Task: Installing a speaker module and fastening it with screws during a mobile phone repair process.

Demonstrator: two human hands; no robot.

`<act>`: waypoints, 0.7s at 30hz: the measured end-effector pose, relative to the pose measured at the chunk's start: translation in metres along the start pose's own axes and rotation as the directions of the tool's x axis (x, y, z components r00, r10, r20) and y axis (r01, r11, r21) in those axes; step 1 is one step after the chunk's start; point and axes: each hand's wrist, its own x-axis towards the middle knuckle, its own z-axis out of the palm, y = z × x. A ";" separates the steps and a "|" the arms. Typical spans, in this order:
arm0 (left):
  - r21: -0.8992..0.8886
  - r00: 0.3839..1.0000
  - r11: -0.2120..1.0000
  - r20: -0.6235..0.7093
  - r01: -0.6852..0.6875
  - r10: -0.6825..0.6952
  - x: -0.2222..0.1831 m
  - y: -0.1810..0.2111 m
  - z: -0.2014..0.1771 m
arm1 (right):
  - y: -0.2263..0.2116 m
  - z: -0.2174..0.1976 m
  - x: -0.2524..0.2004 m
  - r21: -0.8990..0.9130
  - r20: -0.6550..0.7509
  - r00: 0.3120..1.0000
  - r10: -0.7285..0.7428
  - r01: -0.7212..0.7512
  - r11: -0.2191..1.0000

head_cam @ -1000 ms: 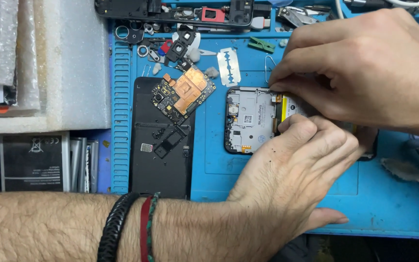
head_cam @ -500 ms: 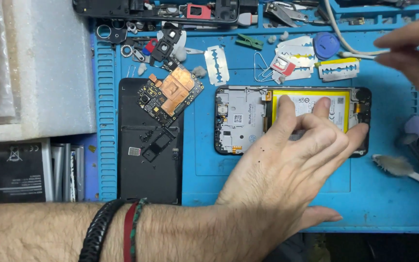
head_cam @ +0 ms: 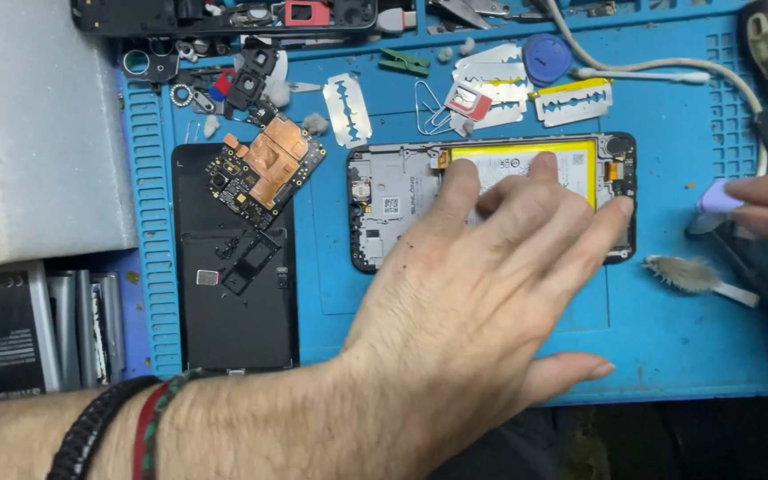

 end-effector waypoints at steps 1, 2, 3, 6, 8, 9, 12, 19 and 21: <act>0.000 1.000 1.000 0.000 -0.005 0.005 0.000 -0.001 -0.001 | -0.032 -0.010 0.008 0.001 -0.003 1.000 0.004 -0.004 1.000; -0.002 1.000 1.000 -0.022 -0.007 0.007 0.000 -0.002 -0.001 | -0.064 -0.020 0.016 -0.159 0.036 0.993 -0.109 0.114 0.981; -0.004 0.999 1.000 -0.043 -0.008 0.008 0.000 -0.003 -0.002 | -0.096 -0.030 0.024 -0.309 0.094 0.973 -0.212 0.231 0.923; 0.012 0.998 1.000 -0.067 -0.008 0.009 0.000 -0.002 -0.004 | -0.157 -0.055 0.039 -0.335 0.143 0.934 -0.326 0.356 0.873; 0.028 0.998 1.000 -0.058 -0.013 0.015 0.000 -0.002 -0.005 | -0.167 -0.053 0.043 -0.277 0.099 0.929 -0.357 0.370 0.887; 0.040 0.999 0.999 -0.049 -0.015 0.017 0.000 -0.002 -0.005 | -0.172 -0.052 0.045 -0.219 0.057 0.921 -0.385 0.388 0.895; 0.056 0.999 0.998 -0.049 -0.007 0.010 0.000 0.000 -0.006 | -0.171 -0.053 0.051 -0.287 0.091 0.903 -0.419 0.427 0.857; 0.092 0.999 0.996 -0.041 -0.019 0.023 0.001 -0.001 -0.004 | -0.173 -0.048 0.059 -0.209 0.033 0.875 -0.483 0.478 0.853; 0.102 0.999 0.995 -0.030 -0.023 0.026 0.001 -0.001 -0.004 | -0.167 -0.052 0.068 -0.180 0.060 0.871 -0.488 0.491 0.853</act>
